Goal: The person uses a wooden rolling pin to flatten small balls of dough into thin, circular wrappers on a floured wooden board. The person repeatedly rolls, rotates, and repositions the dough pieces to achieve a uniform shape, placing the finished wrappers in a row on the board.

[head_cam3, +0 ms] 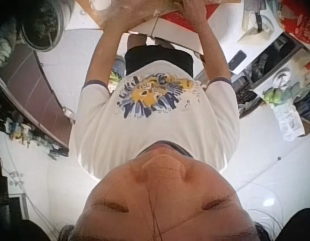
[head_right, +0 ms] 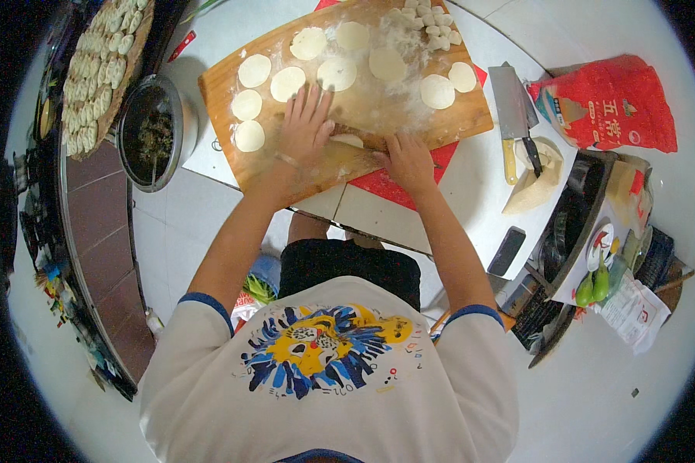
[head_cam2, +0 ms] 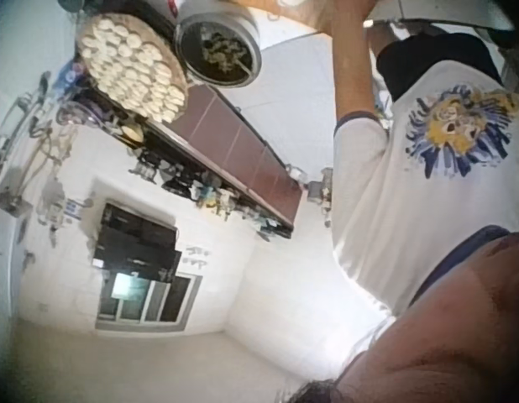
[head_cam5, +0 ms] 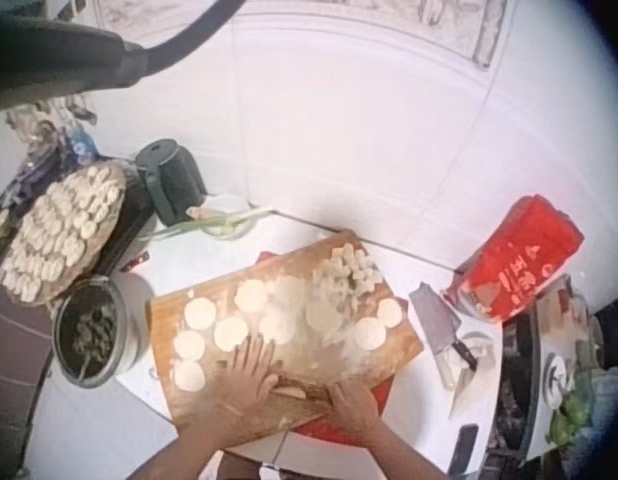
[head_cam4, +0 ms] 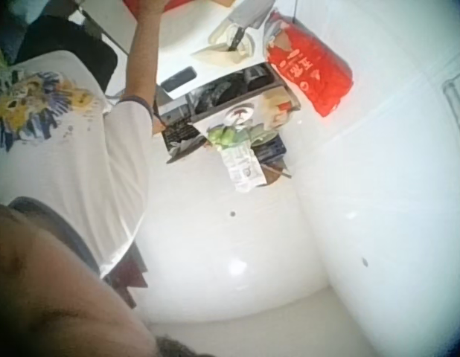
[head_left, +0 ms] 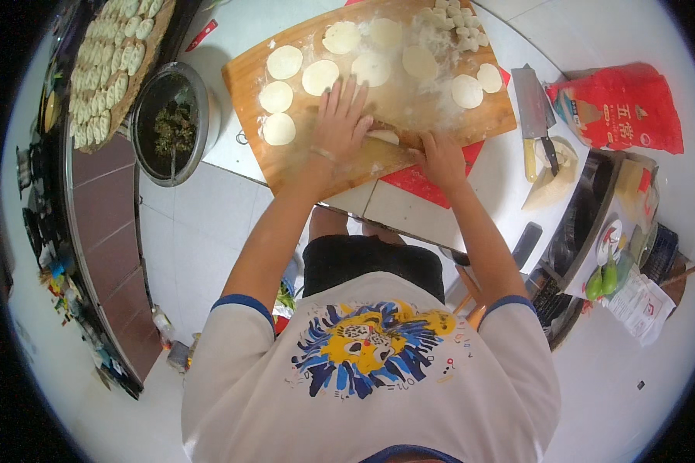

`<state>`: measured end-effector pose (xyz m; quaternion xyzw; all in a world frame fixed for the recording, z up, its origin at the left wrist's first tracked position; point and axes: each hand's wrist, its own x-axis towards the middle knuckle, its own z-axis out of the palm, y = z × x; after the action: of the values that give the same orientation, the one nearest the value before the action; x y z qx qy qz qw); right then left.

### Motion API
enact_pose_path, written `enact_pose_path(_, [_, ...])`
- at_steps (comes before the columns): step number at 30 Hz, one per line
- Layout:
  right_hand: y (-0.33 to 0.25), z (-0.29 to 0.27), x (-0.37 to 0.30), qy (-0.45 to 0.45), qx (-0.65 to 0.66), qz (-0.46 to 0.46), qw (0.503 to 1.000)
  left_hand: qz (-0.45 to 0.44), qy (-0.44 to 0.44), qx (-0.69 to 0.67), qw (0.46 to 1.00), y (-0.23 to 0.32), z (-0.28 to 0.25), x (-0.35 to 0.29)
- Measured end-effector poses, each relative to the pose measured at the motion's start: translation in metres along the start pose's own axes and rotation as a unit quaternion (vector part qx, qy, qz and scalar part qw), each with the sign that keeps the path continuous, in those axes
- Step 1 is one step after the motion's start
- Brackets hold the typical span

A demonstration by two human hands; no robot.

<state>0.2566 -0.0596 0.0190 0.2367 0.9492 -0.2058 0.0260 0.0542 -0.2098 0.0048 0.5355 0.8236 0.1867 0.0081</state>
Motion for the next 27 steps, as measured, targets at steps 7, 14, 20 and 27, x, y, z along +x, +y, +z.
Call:
enact_pose_path(7, [0.019,0.006,-0.022,-0.045,0.346,0.126,0.929,-0.151,0.175,-0.259,0.938,0.04,0.002,-0.019])
enact_pose_path(14, [-0.005,-0.011,-0.038,-0.106,0.542,0.193,0.811,-0.358,-0.058,-0.797,0.483,0.066,0.002,-0.002])
enact_pose_path(20, [-0.014,-0.016,-0.036,0.137,0.321,0.189,0.918,-0.369,-0.132,-0.725,0.566,0.053,0.02,0.025])
enact_pose_path(27, [0.008,-0.035,-0.049,0.202,0.259,0.277,0.903,-0.188,-0.16,-0.471,0.847,0.03,0.038,0.144])
